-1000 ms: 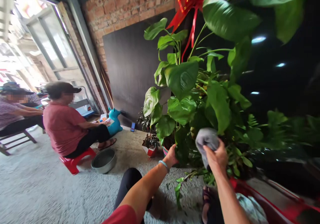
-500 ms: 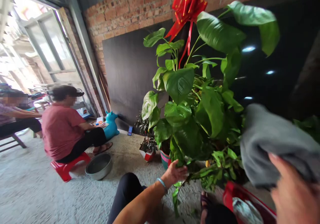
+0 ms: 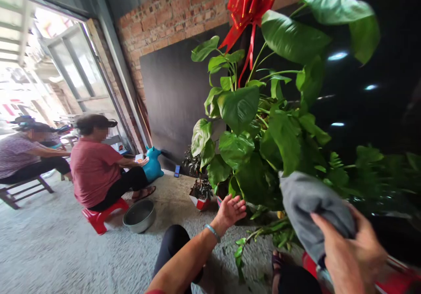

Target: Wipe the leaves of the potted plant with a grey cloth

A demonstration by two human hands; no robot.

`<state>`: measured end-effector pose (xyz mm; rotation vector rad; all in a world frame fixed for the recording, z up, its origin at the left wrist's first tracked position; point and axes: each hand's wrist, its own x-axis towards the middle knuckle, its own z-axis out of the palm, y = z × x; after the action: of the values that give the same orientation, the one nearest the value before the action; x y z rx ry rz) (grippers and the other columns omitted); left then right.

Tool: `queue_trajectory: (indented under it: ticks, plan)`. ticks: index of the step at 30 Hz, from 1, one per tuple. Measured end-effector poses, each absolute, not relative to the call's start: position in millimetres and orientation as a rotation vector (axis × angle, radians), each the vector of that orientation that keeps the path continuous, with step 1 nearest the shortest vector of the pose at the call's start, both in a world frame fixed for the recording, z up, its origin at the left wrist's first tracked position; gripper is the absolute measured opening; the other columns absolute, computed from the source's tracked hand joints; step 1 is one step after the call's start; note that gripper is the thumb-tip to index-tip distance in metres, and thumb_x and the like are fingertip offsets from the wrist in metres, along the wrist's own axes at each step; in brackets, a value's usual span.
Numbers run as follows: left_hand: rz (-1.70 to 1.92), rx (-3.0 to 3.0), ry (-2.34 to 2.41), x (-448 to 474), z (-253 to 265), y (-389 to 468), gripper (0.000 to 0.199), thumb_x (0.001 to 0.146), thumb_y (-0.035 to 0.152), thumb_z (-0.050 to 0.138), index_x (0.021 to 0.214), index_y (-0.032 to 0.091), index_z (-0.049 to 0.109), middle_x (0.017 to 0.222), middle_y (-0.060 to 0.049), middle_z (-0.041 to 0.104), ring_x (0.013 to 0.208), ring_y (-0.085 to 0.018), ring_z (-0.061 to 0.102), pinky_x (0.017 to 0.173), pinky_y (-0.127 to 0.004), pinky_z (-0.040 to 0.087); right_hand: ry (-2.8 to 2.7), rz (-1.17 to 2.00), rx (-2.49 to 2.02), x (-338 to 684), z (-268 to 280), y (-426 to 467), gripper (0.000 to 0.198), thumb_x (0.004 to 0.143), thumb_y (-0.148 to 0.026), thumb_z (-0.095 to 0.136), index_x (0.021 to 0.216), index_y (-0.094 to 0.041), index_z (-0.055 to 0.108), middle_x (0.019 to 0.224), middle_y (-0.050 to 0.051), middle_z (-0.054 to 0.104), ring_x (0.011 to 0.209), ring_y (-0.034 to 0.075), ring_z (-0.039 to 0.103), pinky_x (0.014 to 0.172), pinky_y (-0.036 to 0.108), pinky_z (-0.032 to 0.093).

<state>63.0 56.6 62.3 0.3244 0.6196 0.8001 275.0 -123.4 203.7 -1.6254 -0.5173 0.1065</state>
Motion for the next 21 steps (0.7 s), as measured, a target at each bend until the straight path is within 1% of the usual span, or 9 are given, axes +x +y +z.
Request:
queue_trajectory:
  ticks: [2, 3, 5, 8, 11, 13, 16, 18, 21]
  plan:
    - [0.866, 0.363, 0.544, 80.6, 85.0, 52.4, 0.036, 0.103, 0.049, 0.054, 0.098, 0.017, 0.069, 0.085, -0.006, 0.077, 0.078, -0.022, 0.072, 0.092, -0.041, 0.053, -0.596, -0.079, -1.570, 264.7, 234.2, -110.3, 0.093, 0.067, -0.065, 0.074, 0.146, -0.016, 0.065, 0.138, 0.021, 0.071, 0.126, 0.046, 0.066, 0.110, 0.057, 0.050]
    - [0.912, 0.396, 0.501, 90.1, 95.6, 49.5, 0.034, 0.100, 0.049, 0.059, 0.098, 0.017, 0.071, 0.085, -0.006, 0.077, 0.080, -0.022, 0.073, 0.094, -0.041, 0.054, -0.656, -0.101, -1.553, 258.0, 242.1, -101.7, 0.095, 0.067, -0.065, 0.071, 0.146, -0.012, 0.064, 0.138, 0.023, 0.070, 0.125, 0.046, 0.067, 0.109, 0.056, 0.050]
    - [1.013, 0.465, 0.414, 106.6, 113.7, 43.3, 0.034, 0.094, 0.048, 0.068, 0.105, 0.017, 0.074, 0.094, -0.007, 0.079, 0.093, -0.025, 0.075, 0.100, -0.043, 0.054, -0.823, 0.002, -1.570, 243.8, 238.8, -88.1, 0.098, 0.062, -0.064, 0.066, 0.141, -0.007, 0.065, 0.127, 0.025, 0.074, 0.116, 0.045, 0.070, 0.102, 0.055, 0.054]
    - [1.071, 0.506, 0.354, 117.8, 128.5, 36.0, 0.046, 0.085, 0.052, 0.077, 0.115, 0.017, 0.077, 0.112, -0.011, 0.080, 0.119, -0.033, 0.072, 0.111, -0.045, 0.052, -1.074, 0.323, -1.709, 230.9, 201.0, -92.9, 0.088, 0.058, -0.062, 0.058, 0.130, -0.014, 0.072, 0.108, 0.020, 0.079, 0.101, 0.044, 0.074, 0.092, 0.055, 0.056]
    - [1.017, 0.508, 0.410, 114.3, 129.6, 32.3, 0.051, 0.074, 0.053, 0.086, 0.108, 0.016, 0.078, 0.114, -0.014, 0.080, 0.127, -0.037, 0.069, 0.113, -0.048, 0.051, -1.021, 0.477, -1.838, 238.0, 172.8, -124.0, 0.082, 0.056, -0.064, 0.058, 0.122, -0.019, 0.076, 0.095, 0.017, 0.080, 0.096, 0.045, 0.074, 0.086, 0.055, 0.057]
    - [1.032, 0.535, 0.442, 112.2, 128.1, 30.1, 0.049, 0.068, 0.048, 0.090, 0.102, 0.016, 0.078, 0.111, -0.014, 0.080, 0.123, -0.037, 0.070, 0.112, -0.048, 0.052, -0.848, 0.441, -1.863, 247.9, 178.7, -142.8, 0.084, 0.055, -0.068, 0.063, 0.123, -0.020, 0.076, 0.096, 0.016, 0.079, 0.098, 0.046, 0.073, 0.087, 0.055, 0.057]
    - [1.125, 0.603, 0.469, 119.0, 130.0, 24.6, 0.045, 0.063, 0.038, 0.093, 0.099, 0.016, 0.077, 0.107, -0.011, 0.080, 0.110, -0.031, 0.073, 0.104, -0.042, 0.055, -0.684, 0.202, -1.807, 252.0, 211.0, -145.6, 0.087, 0.057, -0.070, 0.070, 0.132, -0.025, 0.073, 0.114, 0.016, 0.079, 0.108, 0.045, 0.072, 0.092, 0.055, 0.056]
    - [1.151, 0.608, 0.533, 126.9, 134.1, 20.2, 0.037, 0.067, 0.032, 0.090, 0.097, 0.017, 0.076, 0.100, -0.008, 0.080, 0.096, -0.024, 0.073, 0.092, -0.036, 0.057, -0.742, 0.085, -1.718, 243.7, 224.9, -131.4, 0.090, 0.059, -0.069, 0.068, 0.135, -0.021, 0.071, 0.125, 0.019, 0.076, 0.114, 0.045, 0.071, 0.095, 0.054, 0.056]
    - [1.136, 0.603, 0.676, 131.1, 137.5, 17.8, 0.015, 0.077, 0.025, 0.080, 0.086, 0.016, 0.073, 0.082, -0.005, 0.076, 0.077, -0.019, 0.068, 0.076, -0.030, 0.054, -0.942, 0.234, -1.628, 226.9, 207.6, -112.5, 0.090, 0.057, -0.067, 0.065, 0.130, -0.014, 0.071, 0.122, 0.023, 0.076, 0.113, 0.045, 0.072, 0.098, 0.054, 0.056]
